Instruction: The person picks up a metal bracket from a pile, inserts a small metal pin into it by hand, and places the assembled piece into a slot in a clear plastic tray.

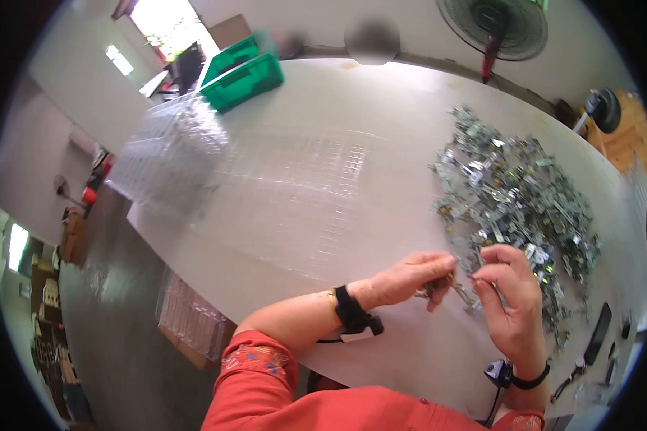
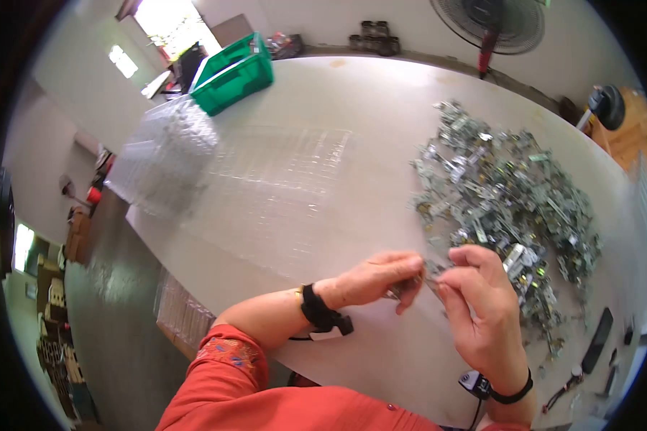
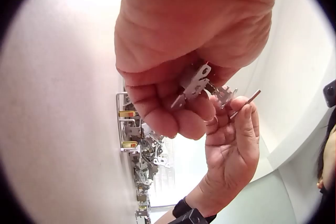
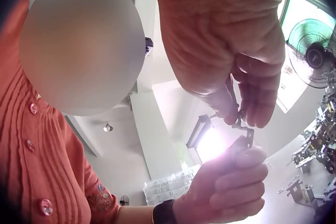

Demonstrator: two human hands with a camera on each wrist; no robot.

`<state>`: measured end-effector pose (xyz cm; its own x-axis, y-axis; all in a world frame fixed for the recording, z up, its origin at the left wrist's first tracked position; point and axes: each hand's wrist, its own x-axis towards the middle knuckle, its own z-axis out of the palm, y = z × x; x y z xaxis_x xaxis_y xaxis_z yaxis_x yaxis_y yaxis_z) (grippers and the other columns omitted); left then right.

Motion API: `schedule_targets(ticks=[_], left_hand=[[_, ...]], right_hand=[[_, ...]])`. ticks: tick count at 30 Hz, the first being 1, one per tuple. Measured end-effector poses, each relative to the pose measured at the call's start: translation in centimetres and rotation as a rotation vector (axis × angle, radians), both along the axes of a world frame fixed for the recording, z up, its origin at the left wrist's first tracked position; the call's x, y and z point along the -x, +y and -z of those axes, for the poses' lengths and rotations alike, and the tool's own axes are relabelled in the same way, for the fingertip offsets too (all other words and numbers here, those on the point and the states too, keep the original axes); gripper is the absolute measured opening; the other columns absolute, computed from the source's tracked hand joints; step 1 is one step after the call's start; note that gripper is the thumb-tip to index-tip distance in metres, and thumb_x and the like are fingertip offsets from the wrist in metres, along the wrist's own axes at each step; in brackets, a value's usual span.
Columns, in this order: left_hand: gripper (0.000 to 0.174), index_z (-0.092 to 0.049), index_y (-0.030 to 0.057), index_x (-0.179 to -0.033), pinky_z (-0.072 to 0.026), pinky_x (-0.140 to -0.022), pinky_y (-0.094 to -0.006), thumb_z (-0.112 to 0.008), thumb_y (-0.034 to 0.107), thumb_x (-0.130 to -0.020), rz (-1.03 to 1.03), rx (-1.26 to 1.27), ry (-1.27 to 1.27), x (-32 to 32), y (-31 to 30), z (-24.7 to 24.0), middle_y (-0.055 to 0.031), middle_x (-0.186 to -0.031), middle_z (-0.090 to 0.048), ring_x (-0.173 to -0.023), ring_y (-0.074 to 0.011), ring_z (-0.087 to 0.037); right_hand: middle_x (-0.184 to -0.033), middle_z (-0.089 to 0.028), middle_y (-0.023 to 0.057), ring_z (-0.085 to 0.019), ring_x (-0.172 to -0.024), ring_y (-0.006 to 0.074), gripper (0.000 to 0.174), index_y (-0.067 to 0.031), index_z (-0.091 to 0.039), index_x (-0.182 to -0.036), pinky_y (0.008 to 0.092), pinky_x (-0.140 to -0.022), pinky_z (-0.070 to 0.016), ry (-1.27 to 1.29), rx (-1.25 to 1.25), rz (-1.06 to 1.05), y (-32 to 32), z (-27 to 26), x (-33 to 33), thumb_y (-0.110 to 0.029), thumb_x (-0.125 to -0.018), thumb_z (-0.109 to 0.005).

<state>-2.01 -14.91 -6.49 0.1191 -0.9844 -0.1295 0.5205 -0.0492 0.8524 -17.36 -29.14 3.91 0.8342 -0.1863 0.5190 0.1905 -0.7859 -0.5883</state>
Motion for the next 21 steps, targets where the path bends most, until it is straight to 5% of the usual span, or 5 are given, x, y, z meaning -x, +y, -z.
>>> schedule_targets(ticks=[8, 21], left_hand=[[0.039, -0.056, 0.0040, -0.099, -0.0490, -0.055, -0.0339, -0.044, 0.039, -0.111, -0.128, 0.035, 0.156, -0.5, -0.3, -0.2, -0.0087, -0.068, -0.056, -0.057, -0.0215, -0.057], [0.035, -0.059, 0.0036, -0.104, -0.0512, -0.059, -0.0304, -0.047, 0.035, -0.111, -0.123, 0.047, 0.054, -0.4, 0.0, -0.2, -0.0047, -0.076, -0.058, -0.063, -0.0175, -0.061]], right_hand=[[-0.080, -0.065, 0.0122, -0.063, -0.067, 0.0254, 0.005, -0.0032, -0.066, -0.097, 0.0335, -0.061, -0.0497, 0.168, -0.221, 0.146, -1.0, 0.3, 0.6, -0.003, -0.093, -0.069], [-0.079, -0.067, 0.0125, -0.066, -0.069, 0.0298, 0.005, -0.0047, -0.066, -0.095, 0.0385, -0.061, -0.0506, 0.250, -0.175, 0.149, -1.5, 1.2, 0.4, -0.009, -0.094, -0.068]])
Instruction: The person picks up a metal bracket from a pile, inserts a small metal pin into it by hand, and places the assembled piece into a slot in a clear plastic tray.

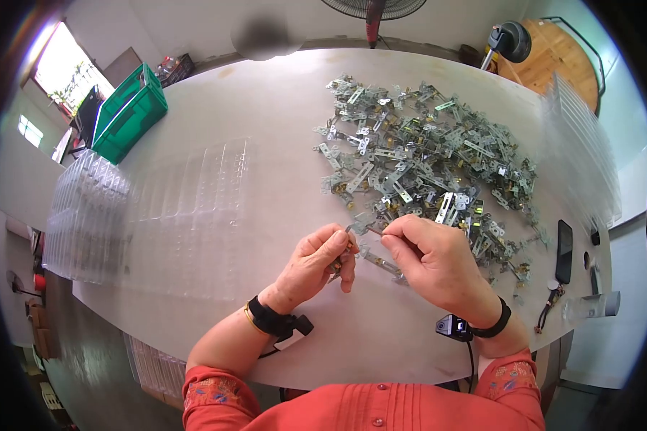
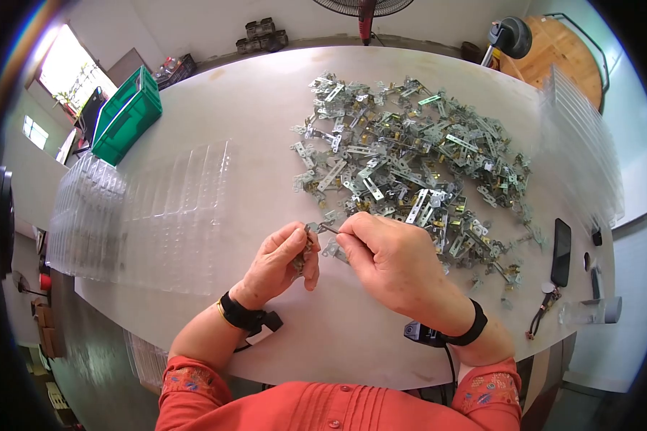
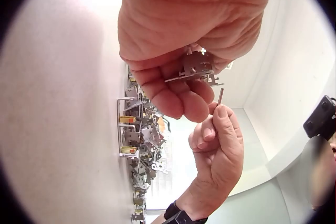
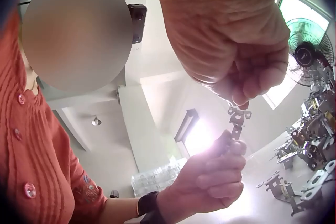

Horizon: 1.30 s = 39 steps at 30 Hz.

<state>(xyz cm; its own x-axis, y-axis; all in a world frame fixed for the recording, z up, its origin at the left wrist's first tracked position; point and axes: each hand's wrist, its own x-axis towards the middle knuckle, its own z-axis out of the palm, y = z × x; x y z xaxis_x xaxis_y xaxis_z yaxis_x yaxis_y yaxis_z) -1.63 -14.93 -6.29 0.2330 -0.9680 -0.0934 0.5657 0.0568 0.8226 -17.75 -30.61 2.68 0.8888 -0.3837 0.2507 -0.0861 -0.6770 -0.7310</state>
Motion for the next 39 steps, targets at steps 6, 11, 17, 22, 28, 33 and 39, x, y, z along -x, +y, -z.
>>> schedule_targets(ticks=[6, 11, 17, 22, 28, 33, 39], left_hand=[[0.032, -0.061, 0.0058, -0.106, -0.0440, -0.062, -0.0264, -0.047, 0.034, -0.111, -0.011, 0.002, -0.056, -0.1, 0.0, 0.4, -0.0053, -0.072, -0.063, -0.063, -0.0152, -0.062], [0.035, -0.059, 0.0035, -0.105, -0.0504, -0.060, -0.0312, -0.045, 0.035, -0.111, -0.047, -0.026, -0.152, -0.2, -0.1, 0.7, -0.0088, -0.069, -0.062, -0.061, -0.0196, -0.062], [0.034, -0.061, 0.0035, -0.104, -0.0494, -0.059, -0.0290, -0.047, 0.034, -0.111, -0.084, -0.059, -0.187, -0.1, 0.0, 0.8, -0.0070, -0.070, -0.061, -0.062, -0.0173, -0.063], [0.034, -0.061, 0.0029, -0.104, -0.0490, -0.059, -0.0284, -0.049, 0.034, -0.110, -0.090, -0.038, -0.199, 0.1, -0.1, 0.7, -0.0066, -0.070, -0.061, -0.061, -0.0167, -0.063], [0.031, -0.063, 0.0056, -0.107, -0.0441, -0.063, -0.0242, -0.052, 0.034, -0.109, -0.031, -0.037, -0.260, 0.0, 0.1, 0.7, -0.0024, -0.075, -0.064, -0.065, -0.0108, -0.062], [0.030, -0.063, 0.0043, -0.107, -0.0460, -0.062, -0.0253, -0.052, 0.032, -0.109, -0.027, -0.030, -0.302, 0.1, 0.0, 1.0, -0.0032, -0.076, -0.064, -0.065, -0.0122, -0.062], [0.026, -0.064, 0.0043, -0.108, -0.0442, -0.060, -0.0241, -0.054, 0.029, -0.109, 0.009, -0.061, -0.432, 0.4, 0.1, 0.3, -0.0020, -0.077, -0.064, -0.066, -0.0094, -0.061]], right_hand=[[-0.079, -0.067, 0.0134, -0.067, -0.068, 0.0319, 0.006, -0.0054, -0.065, -0.095, 0.0402, -0.060, -0.0509, -0.004, 0.040, -0.025, -0.1, 0.4, 0.0, -0.011, -0.094, -0.068], [-0.079, -0.068, 0.0140, -0.067, -0.068, 0.0333, 0.006, -0.0056, -0.064, -0.096, 0.0411, -0.060, -0.0509, -0.001, 0.027, -0.030, -0.1, 0.4, 0.1, -0.010, -0.094, -0.068], [-0.079, -0.068, 0.0143, -0.066, -0.067, 0.0340, 0.006, -0.0058, -0.064, -0.096, 0.0419, -0.060, -0.0509, -0.013, 0.022, -0.046, -0.1, 0.5, 0.2, -0.012, -0.095, -0.067], [-0.078, -0.067, 0.0145, -0.067, -0.068, 0.0352, 0.007, -0.0055, -0.063, -0.095, 0.0429, -0.061, -0.0513, -0.023, 0.054, -0.052, -0.3, 0.7, 0.1, -0.012, -0.095, -0.066], [-0.081, -0.068, 0.0182, -0.069, -0.072, 0.0372, 0.017, -0.0036, -0.057, -0.110, 0.0447, -0.061, -0.0515, 0.085, -0.034, -0.050, 0.0, 0.1, 0.3, -0.012, -0.097, -0.065], [-0.085, -0.068, 0.0211, -0.069, -0.074, 0.0397, 0.022, -0.0020, -0.054, -0.115, 0.0451, -0.062, -0.0523, 0.068, -0.086, -0.089, 0.0, 0.3, 0.3, -0.012, -0.098, -0.064], [-0.084, -0.068, 0.0204, -0.069, -0.076, 0.0386, 0.016, -0.0024, -0.059, -0.107, 0.0450, -0.064, -0.0525, 0.069, -0.110, -0.115, 0.1, 0.7, 0.3, -0.014, -0.098, -0.064]])
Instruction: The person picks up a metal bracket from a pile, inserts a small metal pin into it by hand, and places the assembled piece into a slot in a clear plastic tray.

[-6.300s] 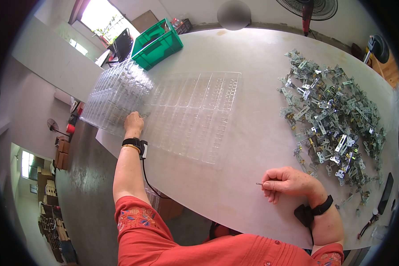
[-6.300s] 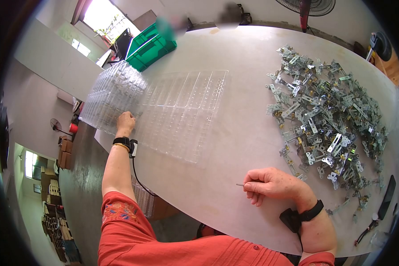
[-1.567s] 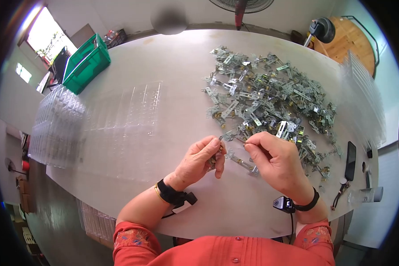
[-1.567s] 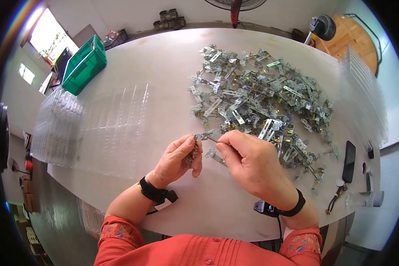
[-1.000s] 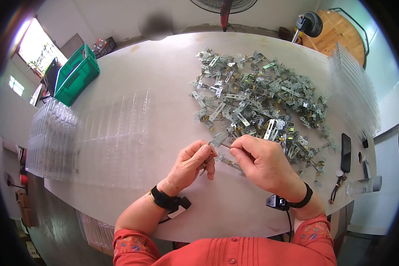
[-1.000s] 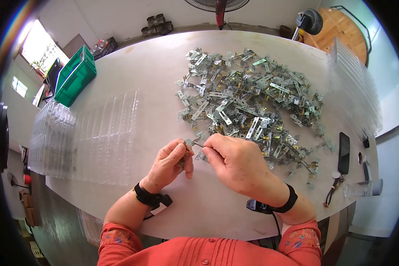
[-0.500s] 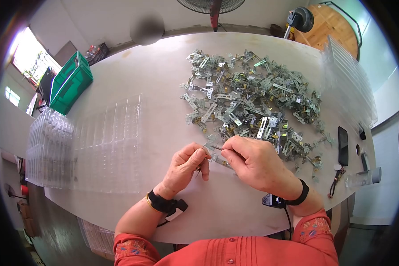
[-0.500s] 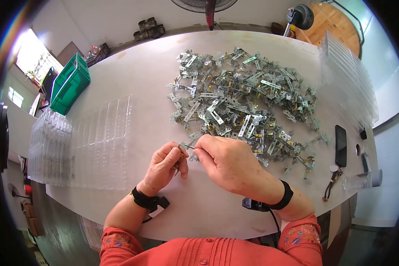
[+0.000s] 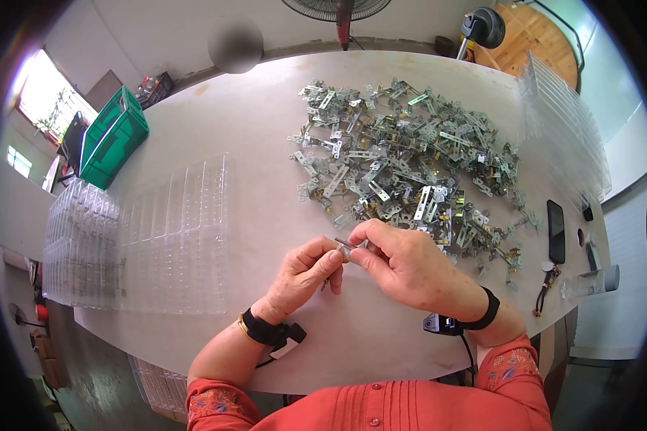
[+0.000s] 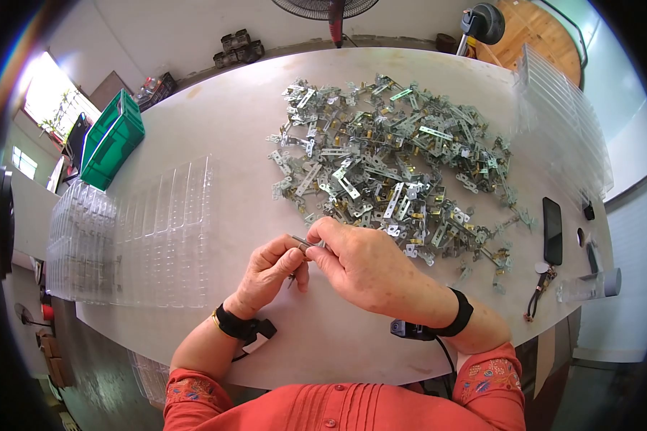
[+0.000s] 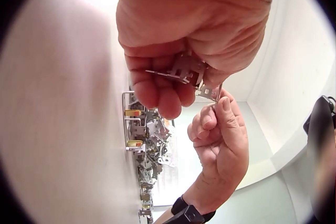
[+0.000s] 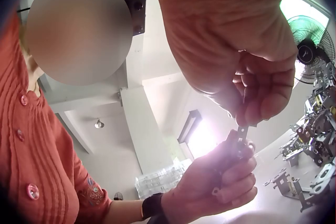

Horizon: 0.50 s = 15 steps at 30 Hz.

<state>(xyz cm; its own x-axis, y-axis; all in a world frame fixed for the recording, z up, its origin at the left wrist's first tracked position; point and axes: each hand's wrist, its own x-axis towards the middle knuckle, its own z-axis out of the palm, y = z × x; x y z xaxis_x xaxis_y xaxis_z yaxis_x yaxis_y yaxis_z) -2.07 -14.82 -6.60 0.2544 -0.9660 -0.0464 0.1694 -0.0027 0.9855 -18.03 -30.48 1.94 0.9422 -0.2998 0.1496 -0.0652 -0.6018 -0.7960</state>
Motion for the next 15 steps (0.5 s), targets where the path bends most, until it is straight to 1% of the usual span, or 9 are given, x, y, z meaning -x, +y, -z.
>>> schedule_targets(ticks=[1, 2, 4, 5, 7, 11, 13, 14, 15], left_hand=[[0.024, -0.064, 0.0048, -0.108, -0.0415, -0.059, -0.0225, -0.056, 0.027, -0.108, -0.004, -0.008, -0.001, 0.1, 0.0, -0.1, 0.0003, -0.076, -0.064, -0.066, -0.0063, -0.060], [0.024, -0.064, 0.0048, -0.108, -0.0415, -0.059, -0.0225, -0.056, 0.027, -0.108, -0.005, -0.009, -0.002, 0.1, 0.0, -0.1, 0.0003, -0.076, -0.064, -0.066, -0.0063, -0.060], [0.024, -0.065, 0.0047, -0.108, -0.0415, -0.058, -0.0222, -0.057, 0.028, -0.108, 0.010, -0.025, -0.061, 0.2, 0.0, 0.0, 0.0007, -0.076, -0.064, -0.066, -0.0056, -0.060], [0.024, -0.065, 0.0047, -0.108, -0.0415, -0.058, -0.0222, -0.057, 0.028, -0.108, 0.010, -0.025, -0.061, 0.2, 0.1, -0.1, 0.0007, -0.076, -0.064, -0.066, -0.0056, -0.060], [0.024, -0.065, 0.0049, -0.108, -0.0417, -0.058, -0.0224, -0.059, 0.028, -0.107, 0.029, -0.058, -0.094, 0.2, 0.1, -0.4, 0.0005, -0.076, -0.063, -0.066, -0.0056, -0.059], [0.026, -0.065, 0.0042, -0.107, -0.0422, -0.059, -0.0232, -0.058, 0.030, -0.107, 0.078, -0.033, -0.122, 0.6, 0.0, -0.3, 0.0003, -0.075, -0.063, -0.067, -0.0065, -0.060], [0.030, -0.064, 0.0036, -0.107, -0.0449, -0.060, -0.0261, -0.054, 0.031, -0.109, 0.057, -0.026, 0.042, 0.2, 0.1, 0.4, -0.0027, -0.075, -0.064, -0.066, -0.0104, -0.061], [0.030, -0.064, 0.0036, -0.107, -0.0449, -0.060, -0.0261, -0.054, 0.031, -0.109, 0.060, -0.026, 0.041, 0.0, 0.0, 0.5, -0.0027, -0.075, -0.064, -0.066, -0.0104, -0.061], [0.031, -0.064, 0.0036, -0.107, -0.0463, -0.060, -0.0281, -0.052, 0.033, -0.109, 0.031, 0.030, 0.218, -0.2, 0.0, 0.5, -0.0042, -0.075, -0.063, -0.065, -0.0138, -0.061]], right_hand=[[-0.084, -0.068, 0.0199, -0.069, -0.075, 0.0380, 0.014, -0.0033, -0.061, -0.104, 0.0448, -0.064, -0.0523, 0.002, -0.004, 0.000, 0.0, 0.1, 0.0, -0.015, -0.098, -0.065], [-0.084, -0.068, 0.0199, -0.069, -0.075, 0.0380, 0.014, -0.0033, -0.061, -0.104, 0.0448, -0.064, -0.0523, 0.001, -0.005, 0.000, 0.0, 0.0, 0.0, -0.015, -0.098, -0.065], [-0.085, -0.066, 0.0165, -0.067, -0.074, 0.0352, 0.010, -0.0056, -0.063, -0.099, 0.0428, -0.063, -0.0515, 0.015, 0.134, 0.015, 0.1, -0.2, 0.1, -0.015, -0.097, -0.065], [-0.085, -0.066, 0.0165, -0.067, -0.074, 0.0352, 0.010, -0.0056, -0.063, -0.099, 0.0428, -0.063, -0.0515, 0.015, 0.134, 0.015, 0.1, -0.2, 0.1, -0.015, -0.097, -0.065], [-0.087, -0.063, 0.0130, -0.065, -0.075, 0.0320, 0.007, -0.0071, -0.064, -0.098, 0.0410, -0.063, -0.0506, -0.027, 0.257, 0.039, 0.0, 0.0, 0.2, -0.014, -0.096, -0.066], [-0.089, -0.061, 0.0106, -0.063, -0.076, 0.0303, 0.006, -0.0076, -0.064, -0.098, 0.0397, -0.063, -0.0501, -0.120, 0.137, 0.052, 0.3, 0.1, -0.2, -0.013, -0.096, -0.067], [-0.086, -0.063, 0.0119, -0.065, -0.073, 0.0305, 0.007, -0.0076, -0.063, -0.098, 0.0402, -0.062, -0.0499, -0.239, 0.057, 0.135, 0.2, -0.1, -0.3, -0.013, -0.096, -0.067], [-0.086, -0.063, 0.0119, -0.065, -0.073, 0.0305, 0.007, -0.0076, -0.063, -0.098, 0.0402, -0.062, -0.0499, -0.239, 0.058, 0.138, 0.1, -0.4, -0.2, -0.013, -0.096, -0.067], [-0.084, -0.065, 0.0125, -0.065, -0.071, 0.0311, 0.008, -0.0074, -0.063, -0.099, 0.0405, -0.062, -0.0500, -0.160, -0.018, 0.147, 0.0, -0.9, 0.0, -0.013, -0.097, -0.067]])
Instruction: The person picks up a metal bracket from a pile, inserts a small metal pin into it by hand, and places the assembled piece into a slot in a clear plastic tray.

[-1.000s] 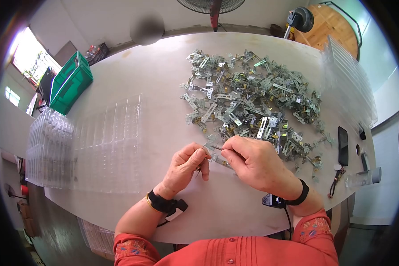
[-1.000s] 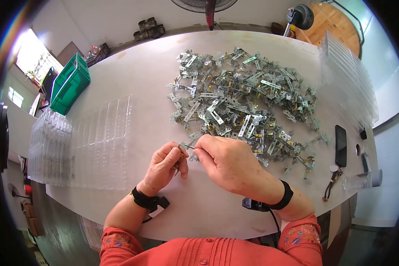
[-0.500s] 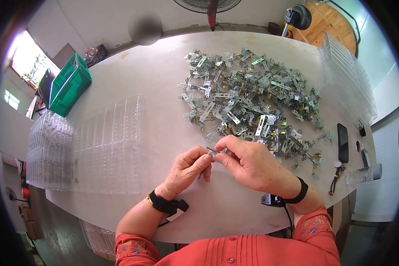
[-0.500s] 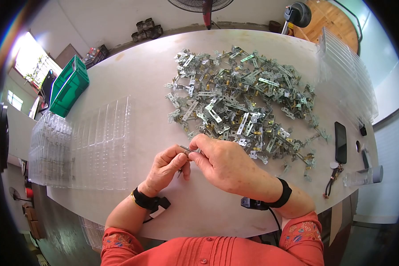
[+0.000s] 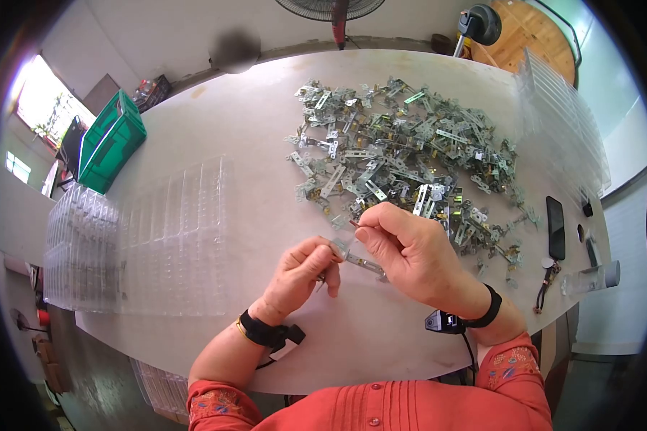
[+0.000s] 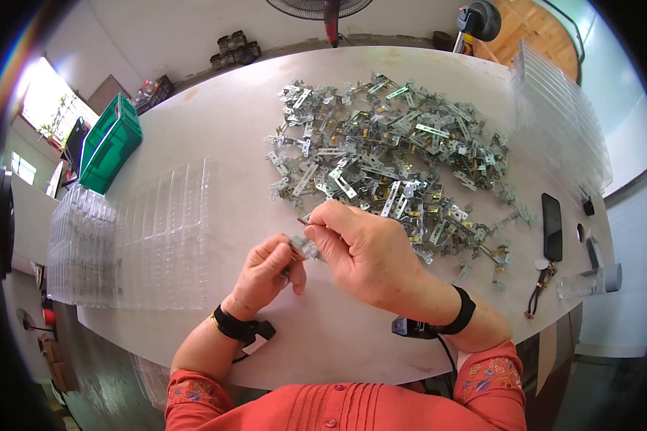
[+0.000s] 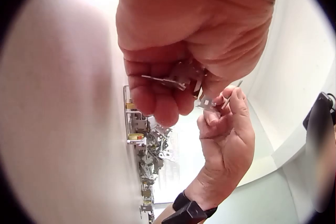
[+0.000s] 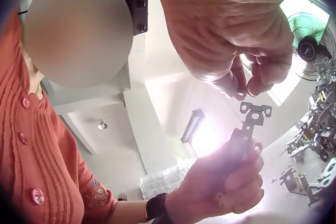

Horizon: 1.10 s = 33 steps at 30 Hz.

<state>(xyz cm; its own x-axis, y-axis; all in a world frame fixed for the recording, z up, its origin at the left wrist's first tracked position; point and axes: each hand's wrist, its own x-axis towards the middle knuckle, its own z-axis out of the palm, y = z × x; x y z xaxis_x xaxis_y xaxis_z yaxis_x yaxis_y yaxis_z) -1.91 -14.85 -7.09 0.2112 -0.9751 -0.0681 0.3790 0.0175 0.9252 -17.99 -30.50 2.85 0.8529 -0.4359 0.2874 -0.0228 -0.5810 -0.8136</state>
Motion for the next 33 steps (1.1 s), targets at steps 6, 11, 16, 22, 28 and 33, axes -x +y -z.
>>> schedule_targets(ticks=[6, 11, 16, 22, 28, 33], left_hand=[[0.036, -0.062, 0.0042, -0.106, -0.0489, -0.060, -0.0333, -0.047, 0.036, -0.110, -0.062, 0.083, 0.317, -0.4, -0.1, -0.2, -0.0066, -0.070, -0.058, -0.062, -0.0231, -0.060], [0.035, -0.062, 0.0043, -0.106, -0.0490, -0.061, -0.0329, -0.046, 0.035, -0.110, -0.043, 0.108, 0.324, -0.4, 0.0, -0.1, -0.0070, -0.070, -0.059, -0.062, -0.0220, -0.061], [0.034, -0.061, 0.0041, -0.107, -0.0491, -0.062, -0.0320, -0.046, 0.034, -0.111, -0.036, 0.107, 0.270, -0.3, 0.0, -0.1, -0.0071, -0.070, -0.060, -0.062, -0.0206, -0.061], [0.035, -0.060, 0.0057, -0.105, -0.0451, -0.057, -0.0329, -0.047, 0.038, -0.110, -0.045, 0.101, 0.138, -0.4, 0.0, 0.0, -0.0064, -0.069, -0.055, -0.060, -0.0222, -0.057], [0.033, -0.062, 0.0040, -0.105, -0.0463, -0.060, -0.0300, -0.050, 0.035, -0.109, -0.030, 0.097, 0.090, -0.5, 0.1, 0.0, -0.0062, -0.071, -0.059, -0.062, -0.0181, -0.058], [0.034, -0.063, 0.0026, -0.106, -0.0470, -0.062, -0.0264, -0.053, 0.035, -0.108, -0.018, 0.092, 0.069, -0.2, 0.2, -0.1, -0.0049, -0.073, -0.061, -0.065, -0.0141, -0.059]], right_hand=[[-0.076, -0.065, 0.0093, -0.061, -0.062, 0.0187, 0.009, -0.0044, -0.064, -0.104, 0.0315, -0.058, -0.0476, 0.085, 0.055, -0.039, -0.5, 1.0, 0.1, -0.010, -0.098, -0.067], [-0.080, -0.067, 0.0138, -0.067, -0.066, 0.0266, 0.008, -0.0046, -0.064, -0.104, 0.0357, -0.059, -0.0502, 0.087, 0.121, -0.032, -0.4, 1.1, -0.1, -0.010, -0.098, -0.066], [-0.079, -0.067, 0.0148, -0.068, -0.067, 0.0297, 0.007, -0.0039, -0.063, -0.102, 0.0372, -0.059, -0.0506, 0.075, 0.137, -0.027, -0.4, 1.2, -0.2, -0.009, -0.097, -0.066], [-0.080, -0.067, 0.0178, -0.068, -0.072, 0.0384, 0.010, -0.0044, -0.060, -0.100, 0.0455, -0.062, -0.0522, 0.110, 0.129, -0.043, -0.5, 1.1, -0.1, -0.013, -0.098, -0.063], [-0.081, -0.067, 0.0197, -0.068, -0.074, 0.0403, 0.010, -0.0033, -0.058, -0.102, 0.0466, -0.062, -0.0517, 0.118, 0.073, -0.088, -0.6, 1.0, -0.1, -0.012, -0.100, -0.061], [-0.082, -0.067, 0.0213, -0.068, -0.075, 0.0419, 0.013, -0.0023, -0.055, -0.110, 0.0470, -0.063, -0.0512, 0.152, -0.031, -0.107, -0.5, 1.2, -0.2, -0.012, -0.101, -0.058]])
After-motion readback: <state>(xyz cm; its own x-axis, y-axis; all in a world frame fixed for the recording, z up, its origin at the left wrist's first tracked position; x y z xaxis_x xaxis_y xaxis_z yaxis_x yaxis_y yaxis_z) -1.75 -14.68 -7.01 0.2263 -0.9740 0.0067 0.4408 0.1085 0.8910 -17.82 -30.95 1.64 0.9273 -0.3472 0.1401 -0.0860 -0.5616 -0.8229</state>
